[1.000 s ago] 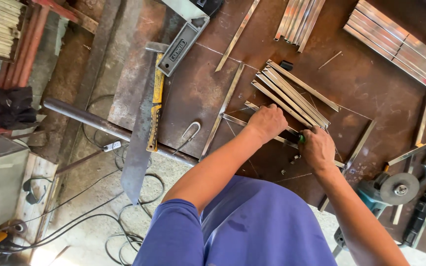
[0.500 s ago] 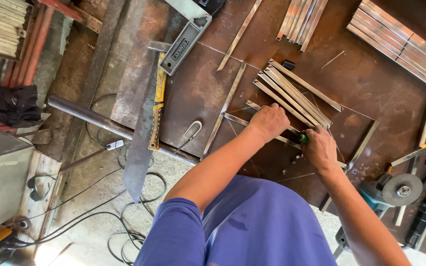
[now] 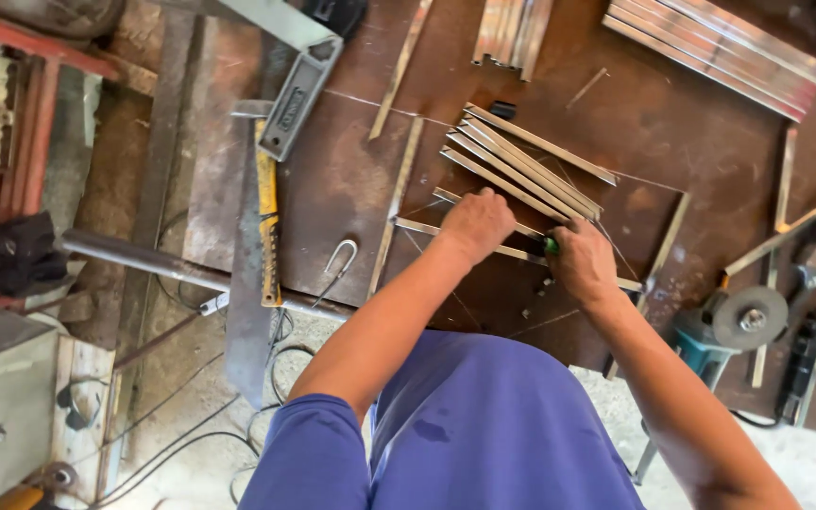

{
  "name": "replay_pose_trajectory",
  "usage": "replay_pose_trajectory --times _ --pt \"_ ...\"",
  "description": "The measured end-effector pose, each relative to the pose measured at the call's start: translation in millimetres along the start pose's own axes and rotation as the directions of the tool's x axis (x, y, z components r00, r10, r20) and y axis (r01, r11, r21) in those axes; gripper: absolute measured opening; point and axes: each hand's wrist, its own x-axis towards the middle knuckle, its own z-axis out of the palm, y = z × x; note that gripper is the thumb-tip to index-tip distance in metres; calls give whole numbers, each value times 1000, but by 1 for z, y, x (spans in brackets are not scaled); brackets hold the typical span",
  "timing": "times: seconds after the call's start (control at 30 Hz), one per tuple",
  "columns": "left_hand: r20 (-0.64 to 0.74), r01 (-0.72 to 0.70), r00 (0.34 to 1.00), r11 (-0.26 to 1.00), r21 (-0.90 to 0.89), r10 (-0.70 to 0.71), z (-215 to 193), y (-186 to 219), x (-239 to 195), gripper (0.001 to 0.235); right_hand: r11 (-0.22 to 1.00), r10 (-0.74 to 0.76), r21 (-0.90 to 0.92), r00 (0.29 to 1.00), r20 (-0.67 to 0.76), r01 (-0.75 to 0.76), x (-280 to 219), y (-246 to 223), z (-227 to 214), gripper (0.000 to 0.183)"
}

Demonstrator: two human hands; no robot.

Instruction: Arranging and cutting metal strips to form a geometric structure on a workbench.

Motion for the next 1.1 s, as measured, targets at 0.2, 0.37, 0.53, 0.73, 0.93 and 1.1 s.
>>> replay_pose_trajectory --times 0.2,0.37,0.53,0.73,0.93,1.1 --pt "-27 -34 999 999 5 34 -4 -3 -2 16 999 -39 -20 992 -116 37 -13 2 -67 34" --pt "-57 -47 997 998 35 49 -32 -1 -5 11 611 518 791 774 -364 -37 -52 34 -121 18" --pt "-82 -92 992 995 44 95 -33 -7 -9 8 486 639 856 739 -211 -177 -86 32 -86 16" --pt "-110 -120 985 985 127 135 -56 0 -8 7 314 719 922 691 -75 -226 -105 32 -36 17" --pt "-120 -127 982 976 175 149 -54 -1 -9 9 188 733 954 679 20 -232 -101 26 -34 13" --pt "-149 -123 977 973 193 153 -53 -1 -8 11 187 718 949 694 43 -253 -99 27 -34 14"
